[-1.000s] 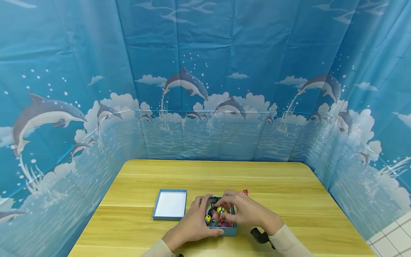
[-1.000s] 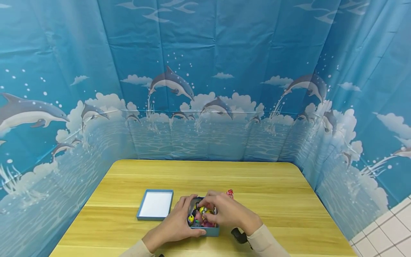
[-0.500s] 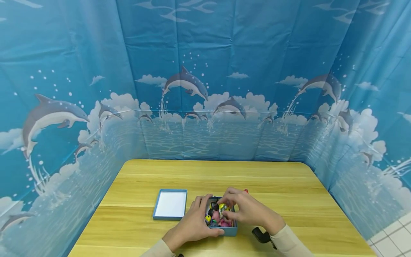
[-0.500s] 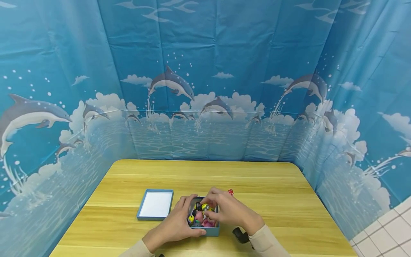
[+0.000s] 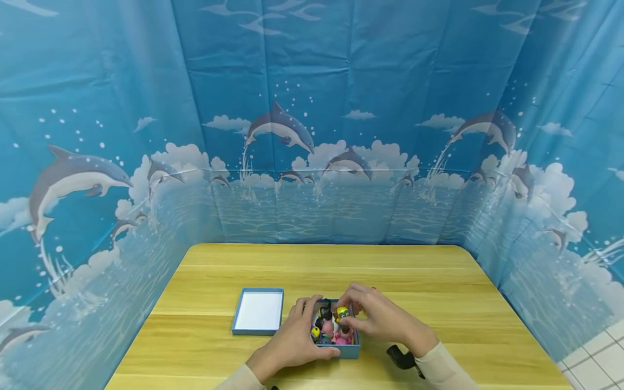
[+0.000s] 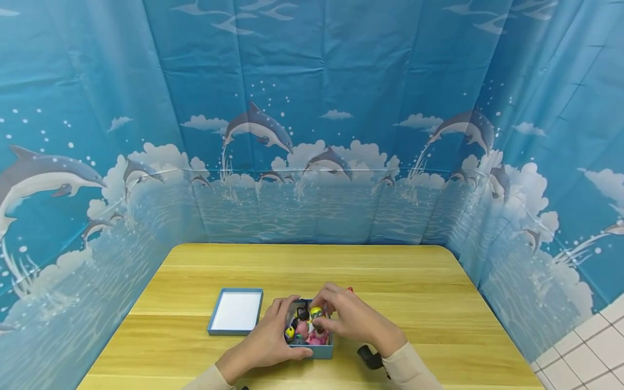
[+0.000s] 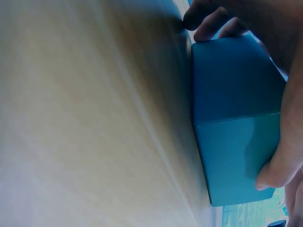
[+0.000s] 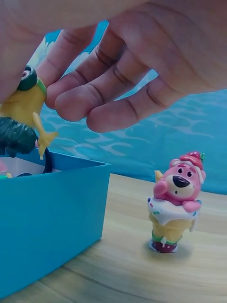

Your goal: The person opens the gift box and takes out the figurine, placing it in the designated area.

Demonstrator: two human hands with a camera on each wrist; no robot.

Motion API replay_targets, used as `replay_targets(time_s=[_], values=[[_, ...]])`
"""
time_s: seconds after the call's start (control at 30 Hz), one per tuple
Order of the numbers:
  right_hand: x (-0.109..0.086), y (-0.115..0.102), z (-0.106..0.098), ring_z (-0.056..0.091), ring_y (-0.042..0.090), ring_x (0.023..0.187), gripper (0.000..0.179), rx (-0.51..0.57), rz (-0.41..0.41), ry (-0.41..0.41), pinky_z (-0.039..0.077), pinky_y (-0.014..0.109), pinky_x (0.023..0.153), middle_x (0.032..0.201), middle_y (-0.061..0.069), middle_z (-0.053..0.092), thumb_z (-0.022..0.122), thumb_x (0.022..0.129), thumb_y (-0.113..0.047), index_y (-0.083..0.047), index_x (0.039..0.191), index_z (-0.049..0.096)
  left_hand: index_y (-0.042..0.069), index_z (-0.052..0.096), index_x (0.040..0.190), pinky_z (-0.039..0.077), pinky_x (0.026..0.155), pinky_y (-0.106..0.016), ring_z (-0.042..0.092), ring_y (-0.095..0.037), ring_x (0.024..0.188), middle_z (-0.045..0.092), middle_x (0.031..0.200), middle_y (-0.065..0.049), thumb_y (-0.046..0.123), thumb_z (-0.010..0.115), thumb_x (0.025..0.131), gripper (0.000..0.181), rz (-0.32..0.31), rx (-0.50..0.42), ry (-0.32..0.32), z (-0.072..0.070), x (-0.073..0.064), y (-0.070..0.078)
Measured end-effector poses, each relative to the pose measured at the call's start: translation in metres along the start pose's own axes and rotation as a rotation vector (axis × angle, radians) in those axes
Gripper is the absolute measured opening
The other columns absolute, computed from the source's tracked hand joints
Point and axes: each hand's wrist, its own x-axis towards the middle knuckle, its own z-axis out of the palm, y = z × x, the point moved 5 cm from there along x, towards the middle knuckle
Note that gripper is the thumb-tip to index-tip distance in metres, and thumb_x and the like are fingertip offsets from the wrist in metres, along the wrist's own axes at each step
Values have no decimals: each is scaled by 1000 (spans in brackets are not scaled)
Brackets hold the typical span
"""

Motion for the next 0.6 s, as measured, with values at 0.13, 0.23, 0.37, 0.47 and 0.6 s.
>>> replay_targets(time_s=[0.13, 0.23, 0.37, 0.47, 0.6], values=[[-3, 1, -3, 64, 14, 90, 22, 11, -10, 9, 54, 24, 80, 120, -8, 72, 82, 112, -33, -24, 130, 75, 24, 26, 185, 64, 106, -62, 61, -34, 147, 47, 174, -15, 86, 88, 85, 133, -8, 1, 2, 1, 0, 1], [-5, 3, -5, 62, 12, 88, 21, 24, -13, 17, 53, 23, 77, 118, -7, 71, 80, 113, -35, -25, 130, 74, 25, 26, 185, 64, 106, -62, 61, -35, 147, 46, 174, -15, 86, 88, 85, 133, -7, 2, 3, 1, 0, 1], [-9, 5, -8, 59, 10, 86, 21, 32, -18, 32, 52, 22, 75, 118, -7, 69, 79, 113, -37, -26, 130, 74, 25, 25, 185, 64, 106, -62, 61, -35, 148, 46, 175, -15, 87, 87, 86, 133, -5, 7, 2, 3, 1, 0], [-11, 8, -10, 59, 9, 86, 21, 26, -24, 44, 54, 23, 75, 118, -7, 69, 79, 113, -37, -24, 130, 74, 26, 25, 185, 65, 105, -62, 61, -36, 148, 46, 175, -15, 88, 87, 85, 133, -6, 9, 0, 4, 1, -1], [-15, 10, -12, 61, 7, 88, 21, 20, -26, 59, 59, 30, 77, 120, -6, 70, 80, 113, -34, -21, 130, 73, 26, 25, 185, 65, 104, -63, 61, -37, 147, 46, 174, -15, 86, 88, 86, 132, -4, 5, -1, 5, 0, 0]])
